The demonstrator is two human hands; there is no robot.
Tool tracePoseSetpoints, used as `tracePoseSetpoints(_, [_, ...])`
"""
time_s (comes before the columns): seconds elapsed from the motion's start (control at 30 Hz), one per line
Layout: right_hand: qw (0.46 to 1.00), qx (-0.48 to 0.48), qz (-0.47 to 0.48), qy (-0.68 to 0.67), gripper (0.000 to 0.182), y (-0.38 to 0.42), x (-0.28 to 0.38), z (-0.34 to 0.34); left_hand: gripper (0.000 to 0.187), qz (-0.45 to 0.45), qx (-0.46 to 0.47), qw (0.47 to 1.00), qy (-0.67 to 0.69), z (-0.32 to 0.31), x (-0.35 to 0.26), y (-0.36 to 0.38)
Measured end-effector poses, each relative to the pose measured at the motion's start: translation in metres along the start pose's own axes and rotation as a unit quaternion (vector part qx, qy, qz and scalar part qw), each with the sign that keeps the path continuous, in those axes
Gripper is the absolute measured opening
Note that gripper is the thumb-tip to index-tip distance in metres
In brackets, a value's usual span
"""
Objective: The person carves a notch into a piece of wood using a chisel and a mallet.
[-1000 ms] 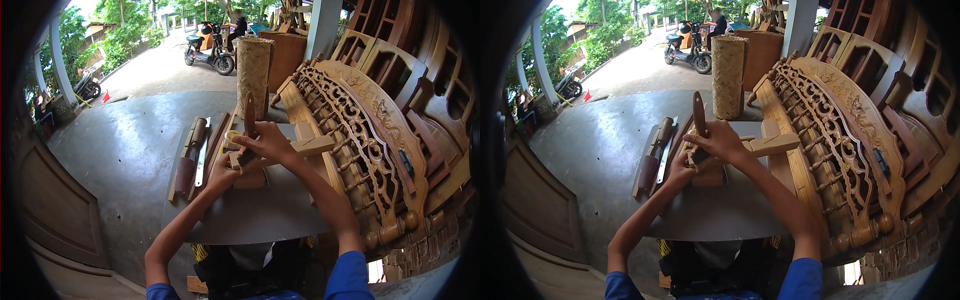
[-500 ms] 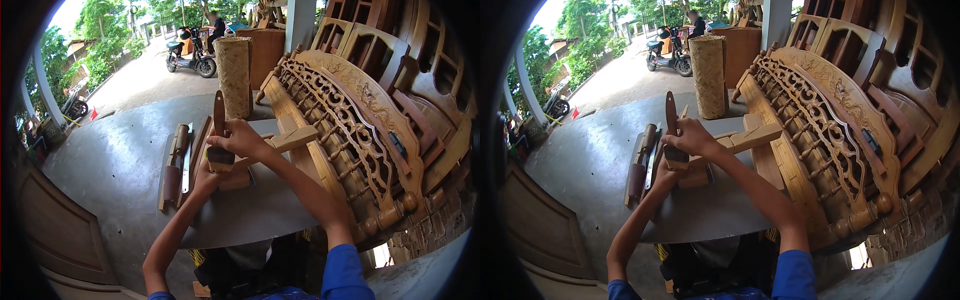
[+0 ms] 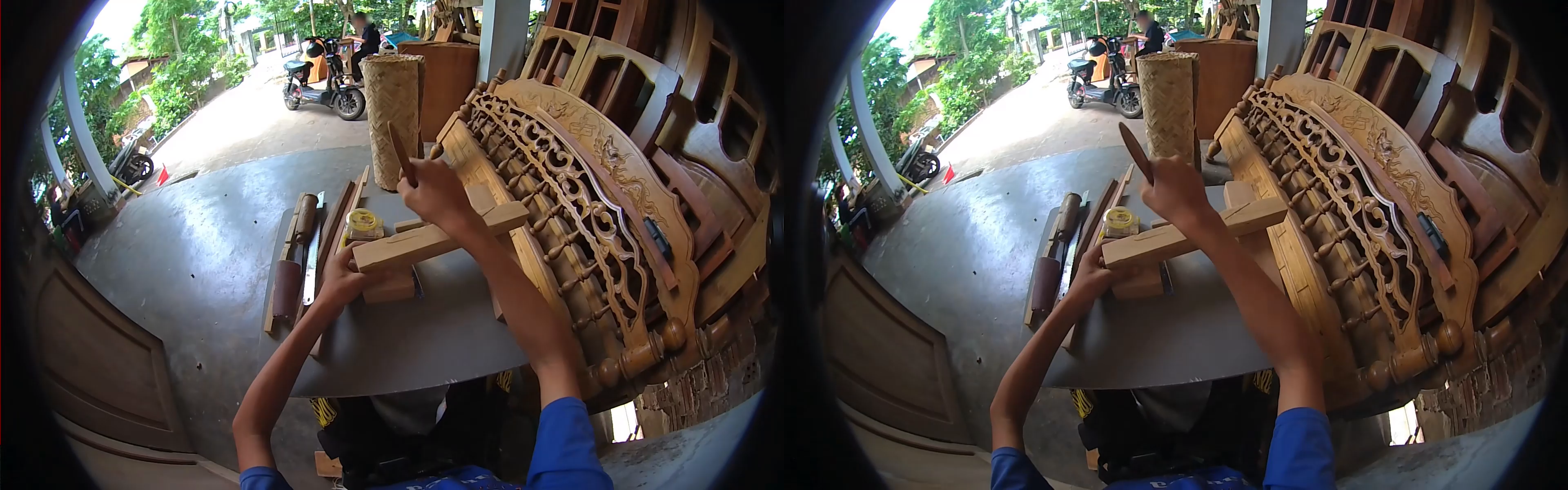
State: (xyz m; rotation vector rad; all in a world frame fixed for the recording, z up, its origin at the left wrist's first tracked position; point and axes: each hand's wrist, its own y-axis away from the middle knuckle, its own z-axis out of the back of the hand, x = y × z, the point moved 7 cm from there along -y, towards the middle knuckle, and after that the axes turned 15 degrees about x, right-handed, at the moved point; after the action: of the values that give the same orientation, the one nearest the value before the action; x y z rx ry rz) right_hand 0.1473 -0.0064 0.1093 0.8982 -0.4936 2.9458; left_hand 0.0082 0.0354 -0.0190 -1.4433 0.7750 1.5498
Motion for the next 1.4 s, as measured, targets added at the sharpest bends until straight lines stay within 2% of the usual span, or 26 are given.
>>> tracePoseSetpoints(0.03, [0.996,-0.055,0.006,0.066,0.021,0.002,0.011,0.010,0.049,0.000,0.004,1.000,-0.006,0.000,-0.001,0.001])
tracePoseSetpoints(0.07, [0.987,-0.006,0.013,-0.159,0.018,0.008,0.012,0.000,0.048,0.004,0.007,1.000,-0.012,0.002,0.003,0.000])
tracePoseSetpoints(0.17, [0.987,0.034,0.125,-0.098,0.017,0.010,0.017,-0.038,0.048,0.033,0.006,0.999,-0.007,0.004,0.007,-0.001])
tracePoseSetpoints(0.2, [0.995,0.045,0.066,-0.067,0.019,0.006,0.011,-0.037,0.047,0.009,0.005,1.000,-0.012,0.003,0.003,0.000])
tracePoseSetpoints(0.3, [0.989,-0.032,0.130,0.066,0.021,0.008,0.023,-0.025,0.048,-0.019,0.001,0.999,-0.041,0.005,0.006,-0.002])
tracePoseSetpoints(0.33, [0.966,0.056,0.077,-0.240,0.021,0.009,0.018,-0.038,0.048,0.002,0.002,0.999,-0.045,0.007,0.005,-0.002])
tracePoseSetpoints(0.37, [0.970,0.032,0.169,-0.174,0.022,0.010,0.021,-0.055,0.048,0.024,0.005,0.999,-0.048,0.006,0.003,-0.002])
tracePoseSetpoints(0.43, [0.989,0.037,0.064,-0.126,0.025,0.001,0.010,-0.050,0.047,0.040,0.003,0.998,-0.050,0.003,0.005,0.002])
tracePoseSetpoints(0.53, [0.991,0.017,0.069,-0.113,0.024,-0.001,0.016,-0.028,0.046,0.025,-0.007,0.999,-0.047,0.004,0.002,0.003])
tracePoseSetpoints(0.63, [0.975,0.054,0.090,-0.197,0.022,0.012,0.010,-0.041,0.047,0.028,-0.007,0.999,-0.028,0.003,0.002,0.001])
tracePoseSetpoints(0.67, [0.975,0.014,0.107,-0.195,0.022,0.010,-0.004,-0.043,0.049,0.023,-0.004,0.999,-0.026,0.003,0.002,0.001])
tracePoseSetpoints(0.77, [0.997,-0.021,-0.035,-0.063,0.021,0.009,-0.032,-0.009,0.049,0.014,0.002,1.000,-0.019,-0.001,-0.004,0.002])
tracePoseSetpoints(0.8, [0.998,-0.027,-0.023,-0.061,0.021,0.009,-0.036,-0.004,0.049,0.019,0.003,1.000,-0.024,-0.002,-0.006,0.004])
tracePoseSetpoints(0.9, [0.973,0.011,0.086,-0.214,0.022,0.032,0.011,-0.003,0.048,0.011,0.020,0.999,-0.034,0.000,-0.014,-0.001])
tracePoseSetpoints(0.97, [0.972,0.035,0.163,-0.164,0.025,0.034,0.034,-0.014,0.048,0.028,0.029,0.999,-0.036,0.002,-0.006,-0.001])
tracePoseSetpoints(1.03, [0.965,0.052,0.185,-0.181,0.024,0.028,0.040,-0.031,0.047,0.031,0.041,0.996,-0.068,0.000,-0.013,0.000])
tracePoseSetpoints(1.13, [0.943,0.113,0.249,-0.189,0.023,0.030,0.054,-0.054,0.052,0.030,0.005,0.981,-0.190,0.008,-0.008,0.000])
tracePoseSetpoints(1.2, [0.914,0.179,0.240,-0.275,0.023,0.029,0.054,-0.059,0.051,-0.014,-0.008,1.000,-0.021,0.007,-0.006,0.001])
tracePoseSetpoints(1.27, [0.865,0.245,0.209,-0.386,0.022,0.032,0.051,-0.060,0.048,-0.024,-0.002,1.000,0.018,0.007,-0.009,0.001])
tracePoseSetpoints(1.37, [0.928,0.182,0.183,-0.270,0.021,0.027,0.036,-0.049,0.043,0.009,0.032,0.993,-0.110,-0.002,-0.018,-0.001])
tracePoseSetpoints(1.4, [0.964,0.144,0.121,-0.189,0.021,0.021,0.020,-0.044,0.043,0.013,0.060,0.995,-0.074,0.002,-0.003,-0.002])
